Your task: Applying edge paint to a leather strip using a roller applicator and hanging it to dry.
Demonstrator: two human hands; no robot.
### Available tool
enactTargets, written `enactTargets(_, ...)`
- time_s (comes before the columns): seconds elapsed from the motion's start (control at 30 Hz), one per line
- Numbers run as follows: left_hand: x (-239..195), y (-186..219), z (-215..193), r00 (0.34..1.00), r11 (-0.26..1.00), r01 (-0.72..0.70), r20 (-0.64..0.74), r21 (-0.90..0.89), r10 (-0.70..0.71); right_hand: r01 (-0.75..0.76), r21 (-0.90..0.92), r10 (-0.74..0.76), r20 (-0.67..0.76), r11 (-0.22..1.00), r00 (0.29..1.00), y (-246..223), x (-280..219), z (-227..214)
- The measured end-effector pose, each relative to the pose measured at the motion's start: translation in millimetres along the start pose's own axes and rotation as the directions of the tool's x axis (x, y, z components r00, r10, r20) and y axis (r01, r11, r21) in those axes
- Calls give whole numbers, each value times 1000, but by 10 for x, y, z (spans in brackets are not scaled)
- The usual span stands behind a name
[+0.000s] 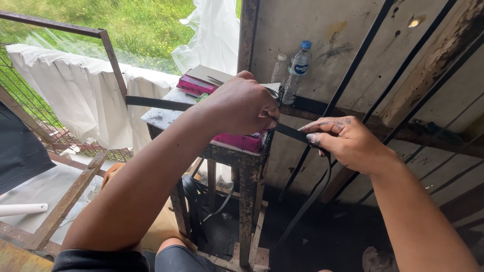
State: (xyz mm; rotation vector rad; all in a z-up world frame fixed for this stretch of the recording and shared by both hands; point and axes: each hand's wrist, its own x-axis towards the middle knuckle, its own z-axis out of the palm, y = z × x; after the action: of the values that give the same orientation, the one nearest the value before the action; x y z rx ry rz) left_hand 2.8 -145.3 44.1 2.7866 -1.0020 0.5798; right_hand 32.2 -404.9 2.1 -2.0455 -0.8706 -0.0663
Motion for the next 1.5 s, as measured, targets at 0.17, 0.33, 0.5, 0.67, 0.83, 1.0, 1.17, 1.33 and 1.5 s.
enactTargets(0.17,-181,-142,-177,993,988,104,65,-118,-97,-22,-117,24,12,993,1000,-12,44,30)
enactTargets(0.33,-428,-460,-281,964,965,257,78,-51,-253,-15,-242,13,-8,970,1000,-79,95,101)
enactTargets(0.5,-703,-602,-427,910,912,410,68,-4,-409,-60,-345,44,-53,937,998,-234,135,264)
enactTargets(0.67,-856,-756,-362,913,913,407,14,29,-408,-17,-399,-15,-77,917,997,-162,193,369)
enactTargets(0.83,-891,-877,-270,924,920,382,-10,81,-383,23,-466,-61,-67,885,996,-163,243,420)
enactTargets(1.0,-912,-965,-162,948,928,318,-89,192,-306,18,-495,-55,-60,869,997,-145,250,445)
enactTargets(1.17,-859,-963,-65,961,944,267,-129,194,-245,4,-466,-38,-64,885,997,-207,170,382)
enactTargets(1.33,-751,-852,13,970,951,214,-166,223,-179,88,-534,-158,-88,841,983,-72,48,276)
enactTargets(1.5,-603,-753,96,978,966,162,-167,203,-129,114,-573,-216,-112,812,970,-34,-98,148)
